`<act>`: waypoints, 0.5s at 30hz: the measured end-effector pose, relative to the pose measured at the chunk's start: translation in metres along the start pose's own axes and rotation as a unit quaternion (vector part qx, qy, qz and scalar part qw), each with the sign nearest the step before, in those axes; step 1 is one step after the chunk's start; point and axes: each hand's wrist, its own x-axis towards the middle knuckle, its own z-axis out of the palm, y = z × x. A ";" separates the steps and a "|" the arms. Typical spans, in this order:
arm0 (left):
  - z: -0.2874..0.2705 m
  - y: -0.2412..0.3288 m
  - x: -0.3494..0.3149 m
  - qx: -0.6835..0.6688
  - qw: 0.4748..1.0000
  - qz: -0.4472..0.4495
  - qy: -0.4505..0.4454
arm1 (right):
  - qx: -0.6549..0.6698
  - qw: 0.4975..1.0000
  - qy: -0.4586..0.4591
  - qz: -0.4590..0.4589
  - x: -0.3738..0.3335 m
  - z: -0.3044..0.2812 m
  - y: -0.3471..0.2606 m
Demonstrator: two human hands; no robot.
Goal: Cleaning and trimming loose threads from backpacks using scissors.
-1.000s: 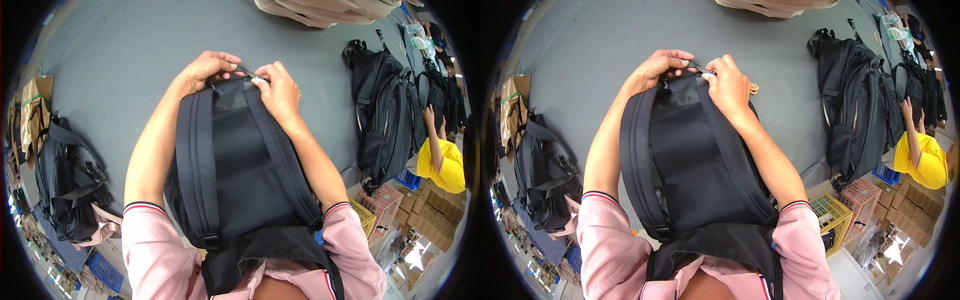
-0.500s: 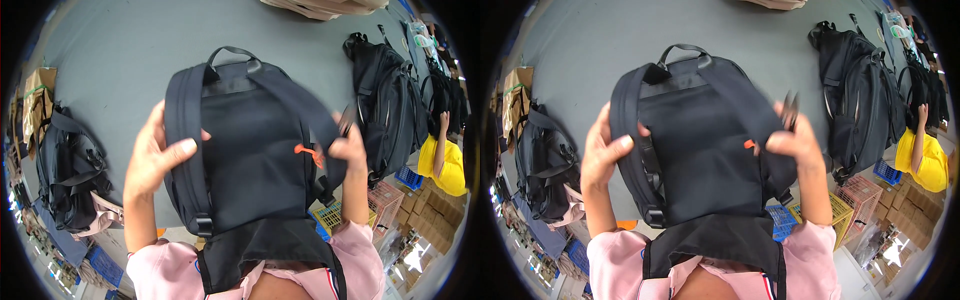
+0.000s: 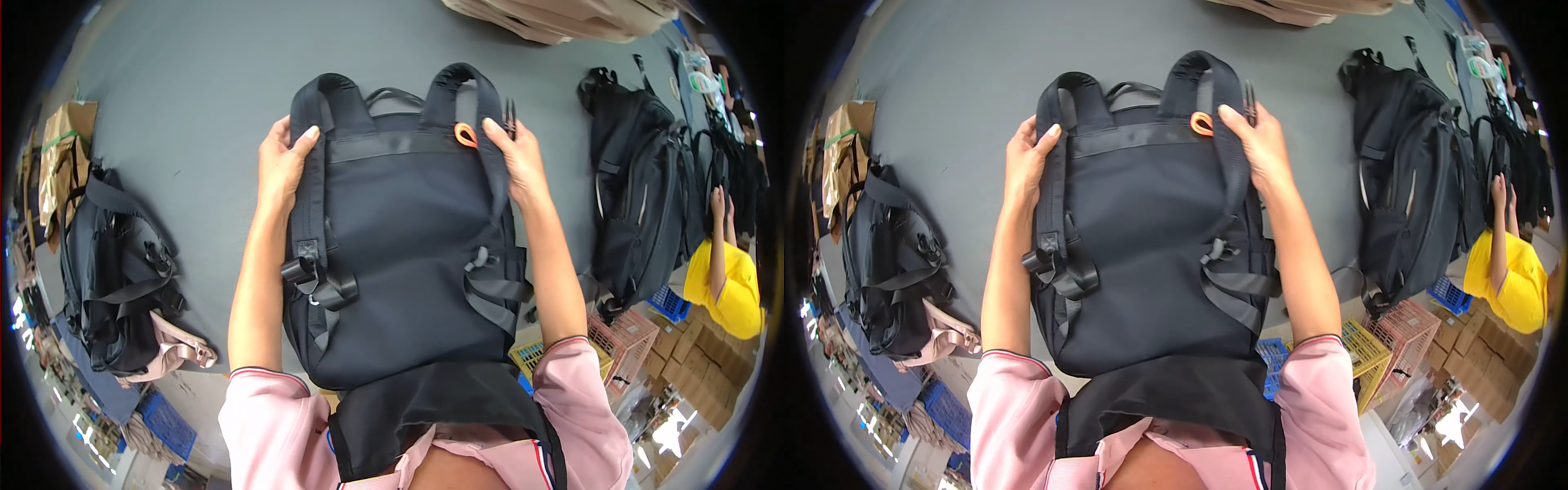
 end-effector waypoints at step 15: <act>-0.021 0.015 -0.032 -0.057 0.996 -0.054 -0.031 | -0.411 0.800 0.182 -0.398 -0.076 0.009 -0.028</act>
